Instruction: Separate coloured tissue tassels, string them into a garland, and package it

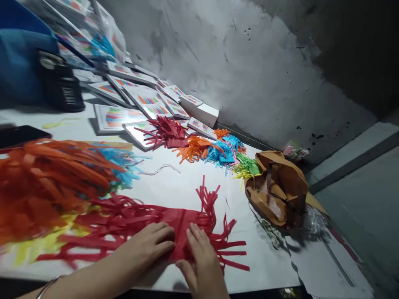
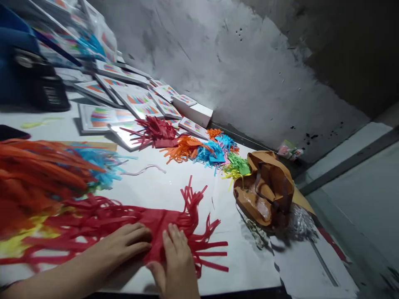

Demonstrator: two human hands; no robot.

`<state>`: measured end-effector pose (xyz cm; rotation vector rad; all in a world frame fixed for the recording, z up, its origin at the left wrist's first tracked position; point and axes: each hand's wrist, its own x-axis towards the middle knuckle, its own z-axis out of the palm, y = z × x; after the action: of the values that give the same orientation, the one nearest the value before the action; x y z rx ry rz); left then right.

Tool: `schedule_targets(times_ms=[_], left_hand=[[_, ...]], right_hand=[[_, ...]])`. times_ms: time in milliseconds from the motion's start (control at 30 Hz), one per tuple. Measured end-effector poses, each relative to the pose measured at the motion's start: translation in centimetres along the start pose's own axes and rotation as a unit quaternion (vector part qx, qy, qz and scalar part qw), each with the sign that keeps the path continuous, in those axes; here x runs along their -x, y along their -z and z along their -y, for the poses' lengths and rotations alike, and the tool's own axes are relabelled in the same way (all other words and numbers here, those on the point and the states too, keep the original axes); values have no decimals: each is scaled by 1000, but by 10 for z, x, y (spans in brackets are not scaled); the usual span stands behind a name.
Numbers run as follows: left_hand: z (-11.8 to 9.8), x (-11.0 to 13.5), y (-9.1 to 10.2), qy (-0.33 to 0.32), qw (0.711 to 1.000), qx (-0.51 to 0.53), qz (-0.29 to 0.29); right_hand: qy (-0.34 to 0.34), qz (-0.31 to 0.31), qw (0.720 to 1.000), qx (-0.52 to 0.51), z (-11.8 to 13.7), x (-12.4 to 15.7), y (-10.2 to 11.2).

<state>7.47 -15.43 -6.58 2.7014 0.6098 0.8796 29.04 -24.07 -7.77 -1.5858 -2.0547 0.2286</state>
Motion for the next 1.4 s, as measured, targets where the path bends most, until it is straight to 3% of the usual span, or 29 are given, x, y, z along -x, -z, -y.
schedule_targets(times_ms=[67,133,200,300,433,533,633,667,733,800,867,1000,1100,1400], left_hand=[[2,-2,-4,-5,1000,4,11],[8,-4,-1,-20,1000,0,23],[14,-4,0,-32,999,-15,29],[17,-1,-3,-41,998,-32,21],[12,3,-2,-20,999,-21,27],[9,7,4,12,999,16,32],[8,12,5,31,998,46,36],[8,13,4,35,997,50,36],[7,15,1,40,997,56,34],[6,16,0,38,997,65,36],[4,18,2,39,995,75,47],[2,22,9,48,993,82,74],[1,23,12,50,994,66,65],[-6,14,16,74,994,57,55]], right_hand=[[-3,-69,998,-9,-33,15,34],[-133,-163,973,93,-77,30,69],[-256,-204,923,200,-121,39,97],[-316,-203,896,237,-170,41,121],[-324,-189,894,246,-192,42,131],[-322,-214,885,258,-175,45,132],[-268,-230,902,248,-123,39,114],[-220,-221,922,231,-98,35,102],[2,-160,976,145,-46,22,69],[113,-79,984,112,-2,8,35],[158,-79,977,117,25,-2,6],[140,-108,983,49,33,-10,-13],[86,-90,992,-24,28,-7,-7],[-15,-59,995,-73,30,2,2]])
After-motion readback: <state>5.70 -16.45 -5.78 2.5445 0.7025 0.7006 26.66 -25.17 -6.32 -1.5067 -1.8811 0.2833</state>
